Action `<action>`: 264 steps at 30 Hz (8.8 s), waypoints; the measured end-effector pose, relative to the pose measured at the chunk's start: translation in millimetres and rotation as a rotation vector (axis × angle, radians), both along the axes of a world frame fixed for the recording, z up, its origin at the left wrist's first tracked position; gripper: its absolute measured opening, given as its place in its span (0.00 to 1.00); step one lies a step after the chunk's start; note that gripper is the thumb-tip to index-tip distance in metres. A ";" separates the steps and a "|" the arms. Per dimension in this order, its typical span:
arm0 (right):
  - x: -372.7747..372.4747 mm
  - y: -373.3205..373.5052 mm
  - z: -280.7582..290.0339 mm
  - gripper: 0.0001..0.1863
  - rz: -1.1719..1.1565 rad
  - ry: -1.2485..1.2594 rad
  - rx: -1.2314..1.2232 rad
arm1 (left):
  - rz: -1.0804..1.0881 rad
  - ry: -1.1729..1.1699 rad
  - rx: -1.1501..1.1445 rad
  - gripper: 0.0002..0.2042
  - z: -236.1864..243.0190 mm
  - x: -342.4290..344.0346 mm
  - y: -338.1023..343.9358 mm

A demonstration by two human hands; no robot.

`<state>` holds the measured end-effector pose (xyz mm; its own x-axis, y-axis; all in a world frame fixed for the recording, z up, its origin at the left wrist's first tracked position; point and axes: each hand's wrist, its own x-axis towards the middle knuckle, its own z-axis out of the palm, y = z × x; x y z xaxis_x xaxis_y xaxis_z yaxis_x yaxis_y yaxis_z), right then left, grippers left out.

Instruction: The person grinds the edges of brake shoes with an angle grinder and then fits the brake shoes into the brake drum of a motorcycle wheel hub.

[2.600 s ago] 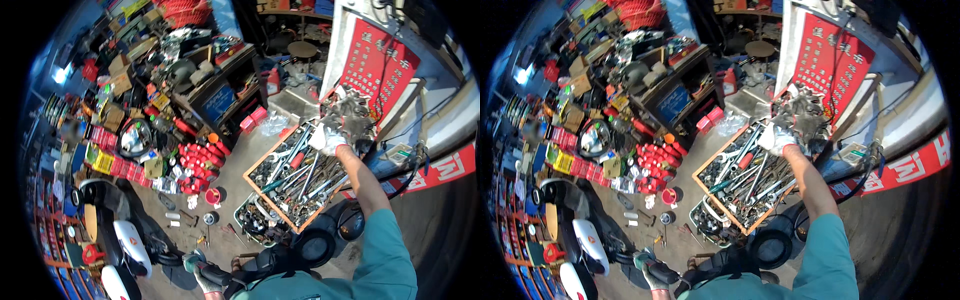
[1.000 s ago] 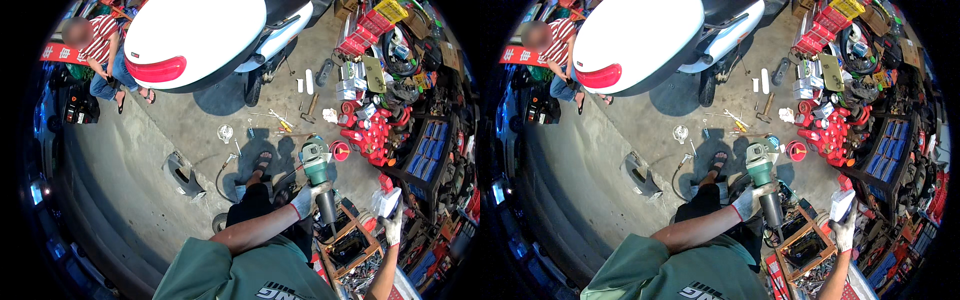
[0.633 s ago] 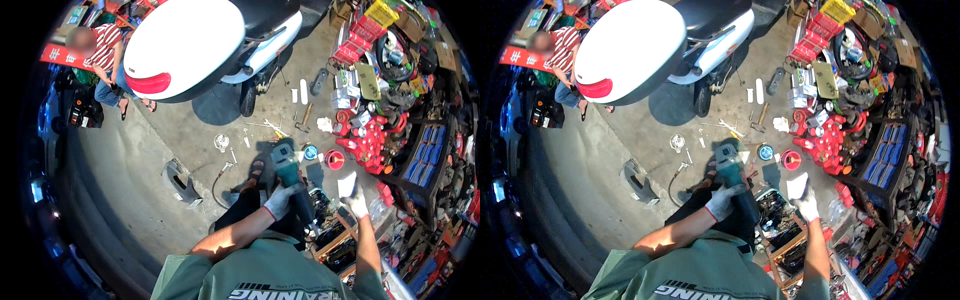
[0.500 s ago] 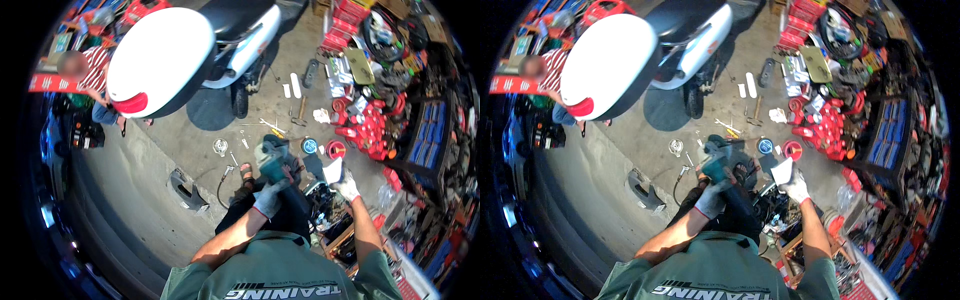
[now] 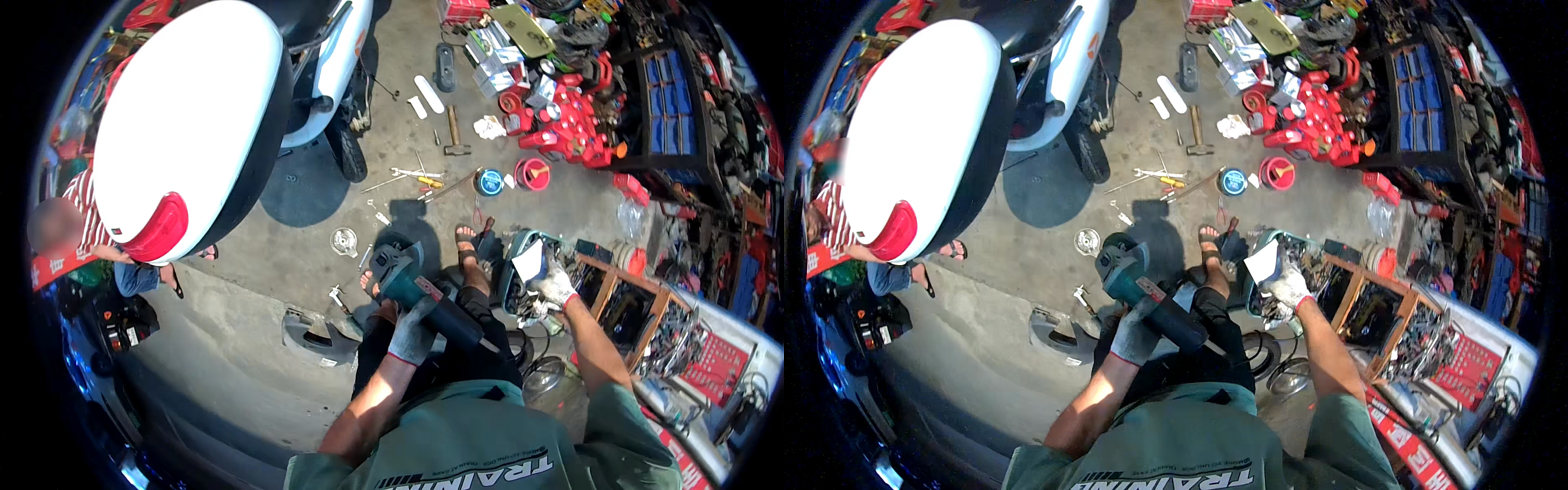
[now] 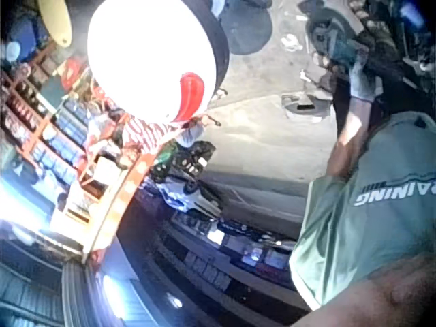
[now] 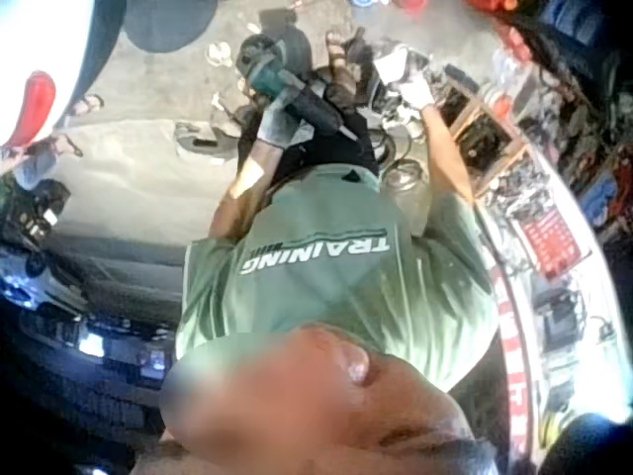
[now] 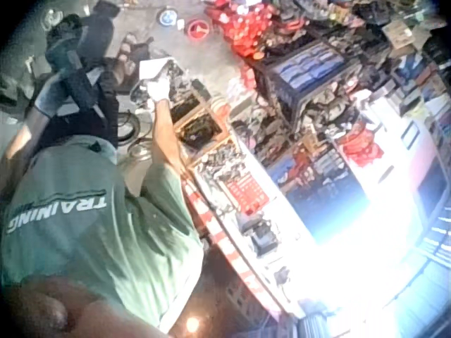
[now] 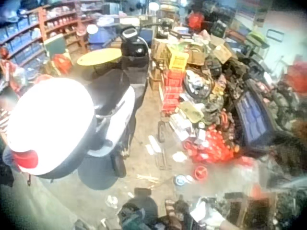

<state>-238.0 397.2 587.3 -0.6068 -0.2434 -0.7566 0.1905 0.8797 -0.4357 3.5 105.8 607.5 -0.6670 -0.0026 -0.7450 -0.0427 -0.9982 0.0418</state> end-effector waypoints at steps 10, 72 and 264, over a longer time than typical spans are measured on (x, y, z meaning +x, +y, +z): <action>108.3 -20.2 -31.8 0.63 0.141 0.013 0.296 | -0.093 -0.071 0.002 0.27 -10.6 41.9 -44.7; 65.4 17.6 -579.6 0.31 -0.139 0.200 -0.362 | -0.976 -0.471 -1.695 0.36 -623.9 10.7 54.2; 107.7 382.5 -404.5 0.62 -0.867 0.742 0.400 | -0.302 0.043 -0.806 0.11 -596.6 -17.5 34.7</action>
<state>-130.3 779.7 182.9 -0.7710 0.6313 -0.0835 0.6029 0.6814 -0.4151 -14.0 140.5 10.9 -0.7520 -0.3379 -0.5660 -0.2836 -0.6093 0.7405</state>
